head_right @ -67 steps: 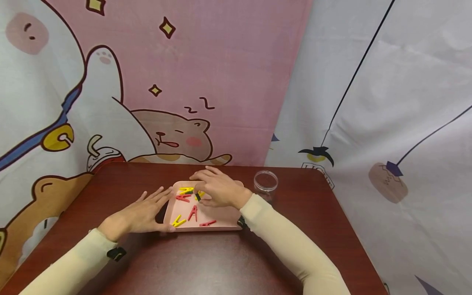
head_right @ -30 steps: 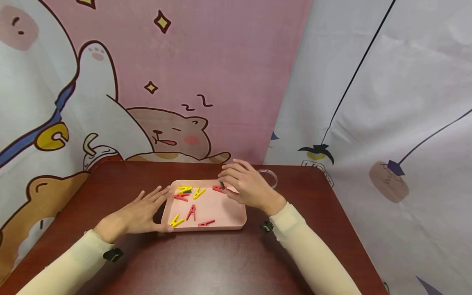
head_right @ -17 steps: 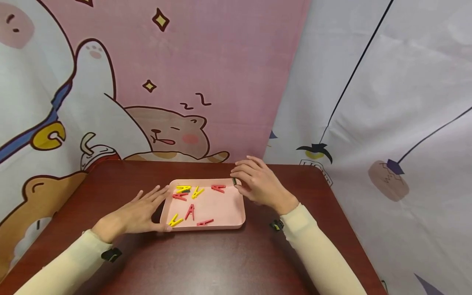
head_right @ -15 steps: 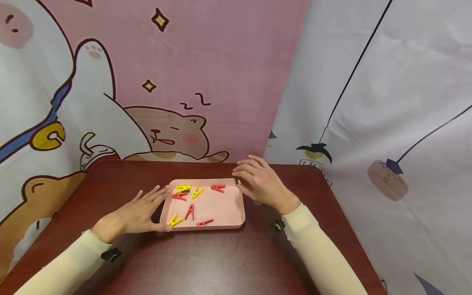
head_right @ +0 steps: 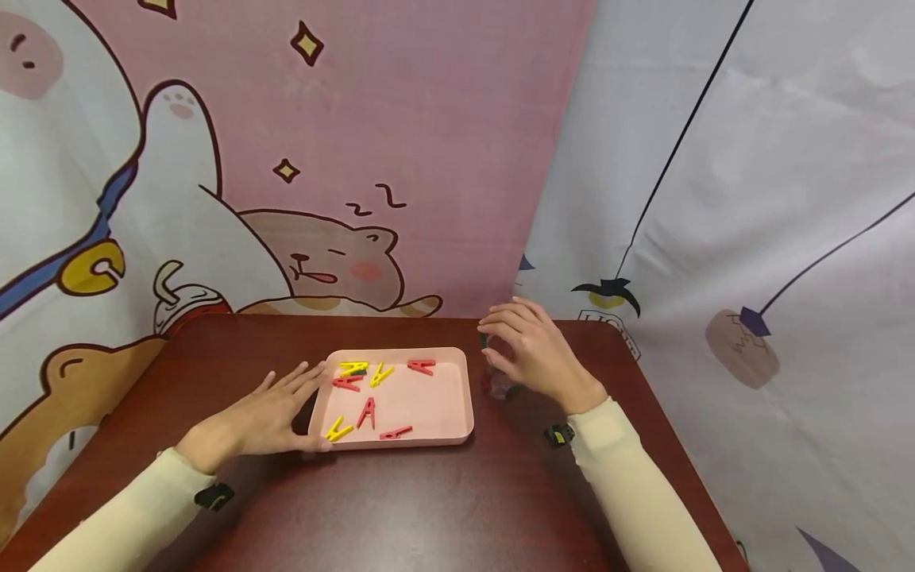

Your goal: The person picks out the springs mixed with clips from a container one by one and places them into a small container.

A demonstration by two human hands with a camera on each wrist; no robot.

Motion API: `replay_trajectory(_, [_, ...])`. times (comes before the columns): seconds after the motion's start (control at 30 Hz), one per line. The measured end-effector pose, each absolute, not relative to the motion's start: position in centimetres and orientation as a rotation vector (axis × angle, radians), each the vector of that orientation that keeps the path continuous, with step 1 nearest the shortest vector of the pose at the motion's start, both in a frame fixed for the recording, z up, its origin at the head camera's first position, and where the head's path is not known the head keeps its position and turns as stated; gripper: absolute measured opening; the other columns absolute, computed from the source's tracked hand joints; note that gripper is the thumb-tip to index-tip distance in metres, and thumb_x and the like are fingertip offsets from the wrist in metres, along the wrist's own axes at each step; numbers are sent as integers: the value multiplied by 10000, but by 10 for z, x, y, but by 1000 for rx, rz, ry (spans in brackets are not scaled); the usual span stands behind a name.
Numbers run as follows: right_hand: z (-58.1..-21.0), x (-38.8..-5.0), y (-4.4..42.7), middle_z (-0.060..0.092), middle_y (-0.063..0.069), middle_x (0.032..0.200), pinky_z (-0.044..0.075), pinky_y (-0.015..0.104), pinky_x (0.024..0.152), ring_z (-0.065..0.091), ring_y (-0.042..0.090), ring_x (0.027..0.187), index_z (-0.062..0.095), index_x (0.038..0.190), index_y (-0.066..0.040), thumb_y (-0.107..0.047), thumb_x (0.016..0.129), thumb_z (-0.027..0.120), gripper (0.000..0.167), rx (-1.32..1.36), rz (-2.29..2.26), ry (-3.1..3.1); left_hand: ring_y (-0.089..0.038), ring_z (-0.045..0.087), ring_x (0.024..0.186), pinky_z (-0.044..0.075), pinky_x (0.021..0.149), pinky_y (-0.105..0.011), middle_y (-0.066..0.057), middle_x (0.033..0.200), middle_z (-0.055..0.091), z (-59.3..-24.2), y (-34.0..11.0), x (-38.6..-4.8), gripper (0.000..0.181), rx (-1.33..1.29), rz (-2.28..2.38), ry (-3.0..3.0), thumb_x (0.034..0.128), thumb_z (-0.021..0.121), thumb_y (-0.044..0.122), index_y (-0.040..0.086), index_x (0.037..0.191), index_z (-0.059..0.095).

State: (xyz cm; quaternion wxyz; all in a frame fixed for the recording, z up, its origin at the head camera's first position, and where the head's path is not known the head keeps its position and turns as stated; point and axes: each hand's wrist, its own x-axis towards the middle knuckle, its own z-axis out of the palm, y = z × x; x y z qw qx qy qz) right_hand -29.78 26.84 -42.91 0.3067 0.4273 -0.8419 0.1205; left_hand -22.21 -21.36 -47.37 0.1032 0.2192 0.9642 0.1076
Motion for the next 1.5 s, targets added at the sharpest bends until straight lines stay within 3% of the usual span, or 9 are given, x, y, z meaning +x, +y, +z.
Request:
replay_trajectory(0.13, [-432, -300, 277, 842, 94, 1341, 432, 571, 1362, 751, 345, 1341, 848, 1304, -78, -129, 906, 978, 421, 1116, 342, -2205, -529, 263, 1795, 209, 1367, -888, -183, 1938, 295, -474, -213, -222, 1356, 647, 314, 2850, 892, 801, 885, 52, 1841, 307])
replay_trajectory(0.4, [-439, -303, 293, 853, 98, 1310, 462, 633, 1328, 752, 365, 1333, 860, 1278, -71, -178, 907, 989, 407, 1048, 345, -2237, -529, 256, 1797, 198, 1365, -895, -190, 1936, 297, -475, -214, -223, 1356, 644, 325, 2847, 894, 801, 881, 50, 1842, 303])
replay_trajectory(0.7, [-446, -303, 305, 855, 102, 1296, 410, 549, 1383, 739, 362, 1335, 858, 1294, -70, -153, 895, 1005, 433, 987, 435, -2282, -526, 263, 1796, 202, 1364, -894, -190, 1934, 302, -475, -214, -223, 1355, 647, 322, 2852, 893, 804, 880, 50, 1841, 305])
replay_trajectory(0.97, [-451, -304, 308, 859, 117, 1266, 487, 692, 1237, 755, 389, 1285, 870, 1253, -65, -116, 875, 1023, 411, 959, 533, -2297, -524, 252, 1800, 188, 1363, -899, -187, 1937, 295, -476, -214, -223, 1362, 641, 324, 2847, 892, 801, 883, 53, 1845, 295])
replay_trajectory(1.2, [-455, -303, 309, 845, 131, 1318, 569, 657, 1119, 740, 384, 1285, 877, 1281, -111, -106, 893, 1011, 411, 886, 669, -2374, -524, 255, 1799, 193, 1367, -894, -190, 1935, 298, -477, -214, -224, 1367, 639, 321, 2849, 888, 800, 887, 53, 1845, 295])
replay_trajectory(1.5, [-460, -304, 310, 845, 126, 1357, 629, 657, 1103, 745, 370, 1321, 881, 1304, -144, -166, 916, 1014, 410, 771, 725, -2480, -516, 249, 1804, 205, 1370, -887, -186, 1936, 300, -478, -216, -226, 1379, 638, 298, 2856, 877, 785, 913, 56, 1845, 300])
